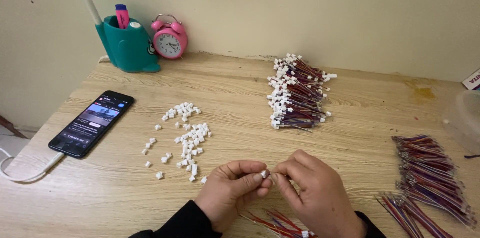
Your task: Manually connecting thin electrical wires into small plastic connector housings at a desk.
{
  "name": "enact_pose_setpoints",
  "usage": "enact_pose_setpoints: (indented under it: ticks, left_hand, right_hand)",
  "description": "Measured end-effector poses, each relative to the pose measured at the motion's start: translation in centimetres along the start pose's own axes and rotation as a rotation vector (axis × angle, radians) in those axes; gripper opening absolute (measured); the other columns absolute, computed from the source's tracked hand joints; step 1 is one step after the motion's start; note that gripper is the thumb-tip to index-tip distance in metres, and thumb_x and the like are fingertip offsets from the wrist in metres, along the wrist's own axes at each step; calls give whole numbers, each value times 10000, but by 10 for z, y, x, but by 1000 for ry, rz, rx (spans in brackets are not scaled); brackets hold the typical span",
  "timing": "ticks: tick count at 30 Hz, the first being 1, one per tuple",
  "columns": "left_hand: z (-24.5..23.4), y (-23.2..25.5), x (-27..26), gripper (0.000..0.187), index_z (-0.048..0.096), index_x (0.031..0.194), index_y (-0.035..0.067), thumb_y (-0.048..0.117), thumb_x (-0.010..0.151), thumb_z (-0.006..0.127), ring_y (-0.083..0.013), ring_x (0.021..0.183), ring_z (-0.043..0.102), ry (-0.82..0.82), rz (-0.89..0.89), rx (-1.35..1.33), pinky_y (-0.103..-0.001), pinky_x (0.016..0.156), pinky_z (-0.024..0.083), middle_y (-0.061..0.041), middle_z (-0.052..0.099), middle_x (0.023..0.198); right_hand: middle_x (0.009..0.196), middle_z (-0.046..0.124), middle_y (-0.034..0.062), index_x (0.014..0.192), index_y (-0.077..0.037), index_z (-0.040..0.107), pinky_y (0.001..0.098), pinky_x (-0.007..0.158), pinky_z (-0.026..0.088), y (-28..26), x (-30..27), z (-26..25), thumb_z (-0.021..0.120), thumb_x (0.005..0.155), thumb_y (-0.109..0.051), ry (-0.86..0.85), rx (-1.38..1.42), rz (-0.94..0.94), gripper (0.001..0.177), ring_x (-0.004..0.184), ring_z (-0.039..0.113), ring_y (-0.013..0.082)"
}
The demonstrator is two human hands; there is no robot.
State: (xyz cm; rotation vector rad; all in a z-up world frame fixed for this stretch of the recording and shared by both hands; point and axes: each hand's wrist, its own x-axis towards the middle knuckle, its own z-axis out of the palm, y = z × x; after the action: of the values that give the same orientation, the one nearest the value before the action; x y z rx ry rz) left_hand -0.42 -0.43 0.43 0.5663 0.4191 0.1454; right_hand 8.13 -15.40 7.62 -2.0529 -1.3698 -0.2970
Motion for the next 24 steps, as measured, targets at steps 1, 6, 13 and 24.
enact_pose_setpoints:
  ticks: [1,6,13,24]
  left_hand:
    - [-2,-2,1,195,662,1012,-108,-150,823,639,-325,789,693,0,-1,0,-347,725,591,-292,698,892]
    - [0,-3,1,171,668,988,-114,-147,822,645,-319,770,693,7,28,22,-355,731,592,-289,702,885]
    - [-3,-5,7,166,680,978,-121,-128,812,670,-284,724,675,-10,112,83,-327,712,576,-268,706,856]
    - [-13,7,18,335,628,1181,-21,-74,851,619,-292,795,695,37,254,340,-362,755,613,-207,672,1020]
  right_hand:
    - [744,624,-37,803,-164,688,279,577,462,-1,-1,1,618,865,-214,0,0,1,106,651,617,125]
    - [752,617,-29,785,-149,668,275,575,460,-5,0,2,605,870,-170,32,2,-38,108,647,612,129]
    - [798,633,-15,838,-143,675,266,656,478,14,-4,13,592,893,-189,-14,81,-3,110,724,632,130]
    - [893,659,4,943,-137,771,259,787,503,65,2,19,631,877,-195,-25,178,300,166,865,664,128]
